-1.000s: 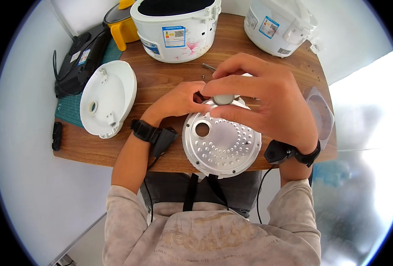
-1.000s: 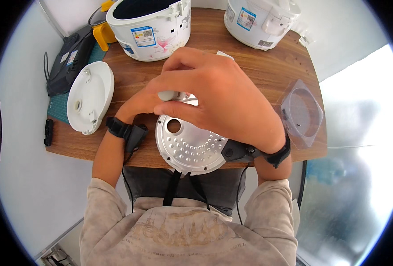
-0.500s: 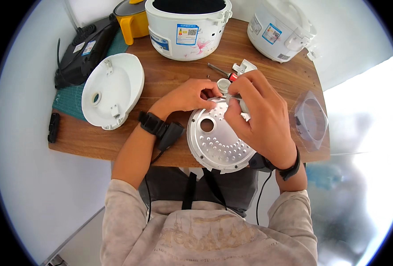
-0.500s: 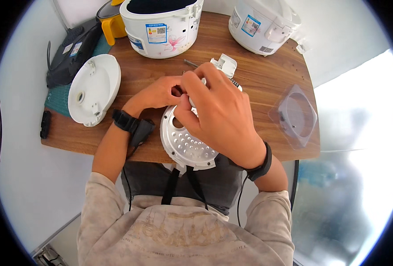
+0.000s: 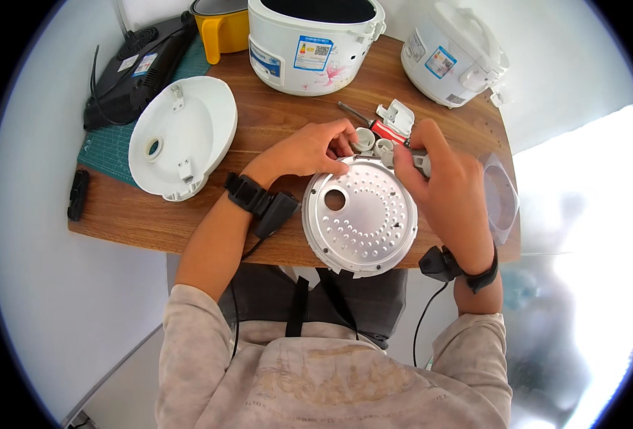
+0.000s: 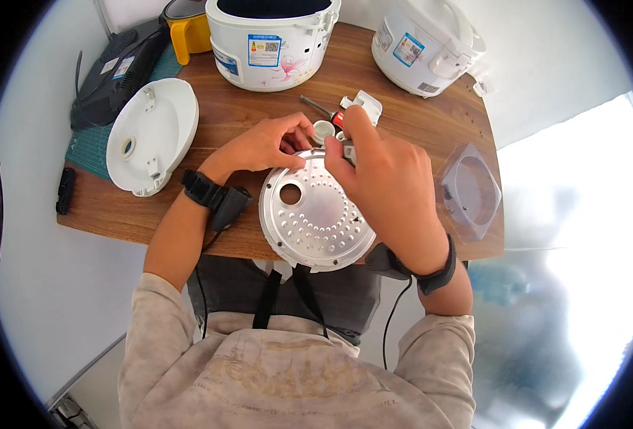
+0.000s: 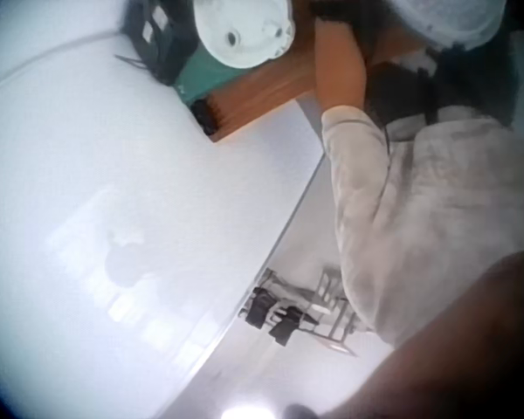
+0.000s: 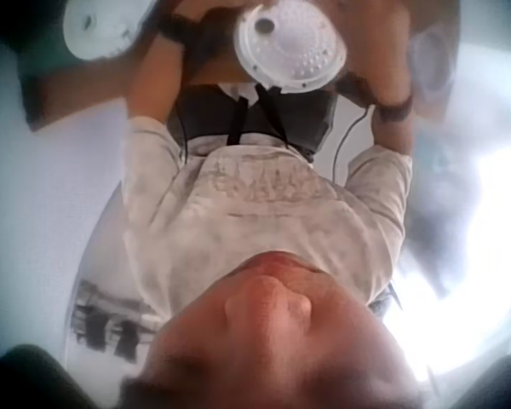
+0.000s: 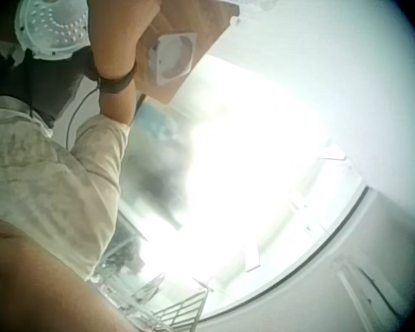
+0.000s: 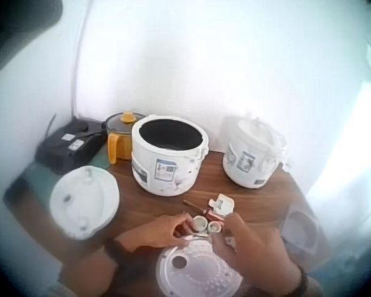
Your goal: The person uses a screwdriver to remove screws from a white rice cooker lid, then separates the lid into its component parts. They continue to remove screws from the inner lid piece and place the small parts on the table.
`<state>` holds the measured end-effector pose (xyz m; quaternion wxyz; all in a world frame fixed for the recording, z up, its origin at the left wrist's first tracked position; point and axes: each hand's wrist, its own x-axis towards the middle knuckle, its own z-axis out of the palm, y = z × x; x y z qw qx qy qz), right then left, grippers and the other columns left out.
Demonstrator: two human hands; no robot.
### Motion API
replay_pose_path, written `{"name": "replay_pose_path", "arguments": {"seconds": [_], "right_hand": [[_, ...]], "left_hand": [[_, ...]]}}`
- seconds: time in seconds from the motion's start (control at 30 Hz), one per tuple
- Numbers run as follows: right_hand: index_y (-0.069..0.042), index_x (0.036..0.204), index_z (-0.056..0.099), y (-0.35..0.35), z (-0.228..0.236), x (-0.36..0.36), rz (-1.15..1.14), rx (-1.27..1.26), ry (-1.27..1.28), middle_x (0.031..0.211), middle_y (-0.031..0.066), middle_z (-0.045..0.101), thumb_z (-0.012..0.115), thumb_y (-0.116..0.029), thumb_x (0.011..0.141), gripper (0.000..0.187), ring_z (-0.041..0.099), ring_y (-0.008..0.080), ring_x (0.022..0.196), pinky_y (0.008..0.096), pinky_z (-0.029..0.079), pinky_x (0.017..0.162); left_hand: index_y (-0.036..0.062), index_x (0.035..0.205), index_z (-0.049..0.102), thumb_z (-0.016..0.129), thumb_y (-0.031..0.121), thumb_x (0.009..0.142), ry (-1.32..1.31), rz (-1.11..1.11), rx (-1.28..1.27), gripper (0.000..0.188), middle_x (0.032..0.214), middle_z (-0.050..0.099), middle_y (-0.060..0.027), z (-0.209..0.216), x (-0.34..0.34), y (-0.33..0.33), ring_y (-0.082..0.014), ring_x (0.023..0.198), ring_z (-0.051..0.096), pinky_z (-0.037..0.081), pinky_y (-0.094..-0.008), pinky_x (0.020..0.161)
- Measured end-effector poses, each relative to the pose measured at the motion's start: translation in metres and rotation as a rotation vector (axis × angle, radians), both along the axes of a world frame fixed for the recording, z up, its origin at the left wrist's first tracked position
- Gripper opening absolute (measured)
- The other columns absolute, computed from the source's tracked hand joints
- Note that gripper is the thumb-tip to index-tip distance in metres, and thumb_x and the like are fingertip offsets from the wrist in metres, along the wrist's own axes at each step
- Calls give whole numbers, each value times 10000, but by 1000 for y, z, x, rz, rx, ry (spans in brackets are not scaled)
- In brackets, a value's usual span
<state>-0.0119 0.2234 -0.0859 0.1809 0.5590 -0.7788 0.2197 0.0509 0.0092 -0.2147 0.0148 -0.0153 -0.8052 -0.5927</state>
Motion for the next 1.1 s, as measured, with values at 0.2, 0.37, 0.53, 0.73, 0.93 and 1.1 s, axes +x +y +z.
{"name": "replay_pose_path", "arguments": {"seconds": [0.2,0.37,0.53,0.73,0.93,1.1], "right_hand": [[-61,972,507,2,11,-10,31,54,-172,666,139,625,705,-154,872,240,606,357,571,439,465,540],[-65,981,489,-2,18,-21,29,78,-245,656,146,602,702,-138,845,263,586,380,575,450,455,554],[-66,956,493,-12,22,-34,29,91,-244,655,140,593,705,-205,867,269,600,363,585,445,450,556],[-64,941,487,-15,25,-39,-66,167,-117,654,128,595,734,-293,887,341,612,339,602,432,460,579],[-67,1016,452,-18,30,-48,28,158,-266,680,141,597,755,-194,856,366,607,354,629,423,474,606],[-54,1027,434,-24,37,-44,110,181,-314,724,167,593,741,-157,843,373,603,347,674,431,484,640]], "left_hand": [[52,1176,509,823,77,772,-9,6,13,513,1058,702,-106,-3,-1,-2,-188,963,653,547,-340,894],[54,1162,502,823,80,775,-24,6,30,504,1080,694,-103,-2,-2,-1,-182,972,647,544,-338,906],[32,1160,533,834,77,761,1,17,30,501,1053,690,-122,-5,-3,-2,-190,954,656,555,-325,877],[38,1165,524,828,87,767,-6,9,46,503,1070,690,-118,-5,-2,-2,-186,965,651,547,-332,899],[51,1171,505,821,88,778,-17,-6,34,505,1100,691,-115,-4,-2,-2,-188,987,650,540,-346,934],[46,1169,509,817,97,784,-6,-8,35,495,1091,692,-117,-6,-2,-2,-190,973,654,548,-343,920]]}}
